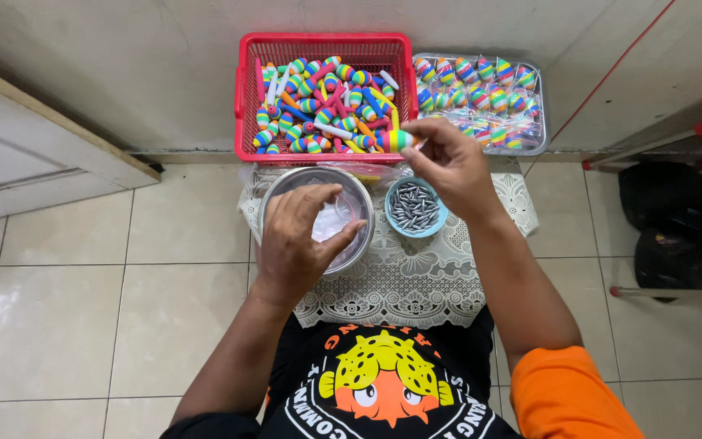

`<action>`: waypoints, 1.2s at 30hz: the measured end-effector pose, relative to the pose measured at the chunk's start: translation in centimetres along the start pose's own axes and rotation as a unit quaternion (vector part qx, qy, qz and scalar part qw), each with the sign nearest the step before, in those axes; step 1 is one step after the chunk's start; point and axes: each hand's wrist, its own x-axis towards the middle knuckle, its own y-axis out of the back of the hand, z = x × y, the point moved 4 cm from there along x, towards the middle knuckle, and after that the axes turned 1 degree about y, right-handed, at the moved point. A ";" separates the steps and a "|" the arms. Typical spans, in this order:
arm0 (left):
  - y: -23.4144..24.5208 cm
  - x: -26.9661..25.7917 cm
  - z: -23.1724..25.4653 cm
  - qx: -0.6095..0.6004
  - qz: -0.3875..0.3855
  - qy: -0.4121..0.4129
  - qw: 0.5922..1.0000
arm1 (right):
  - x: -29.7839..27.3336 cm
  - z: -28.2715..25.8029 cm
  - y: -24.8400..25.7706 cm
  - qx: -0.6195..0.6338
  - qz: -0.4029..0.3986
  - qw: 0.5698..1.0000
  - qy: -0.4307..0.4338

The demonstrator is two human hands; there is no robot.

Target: The person places colorful conical toy components and small metal rods into plastic bags by hand.

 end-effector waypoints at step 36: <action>-2.3 -0.4 5.2 0.001 -0.001 -0.093 0.996 | -10.3 -6.1 -4.7 0.071 0.098 0.992 0.031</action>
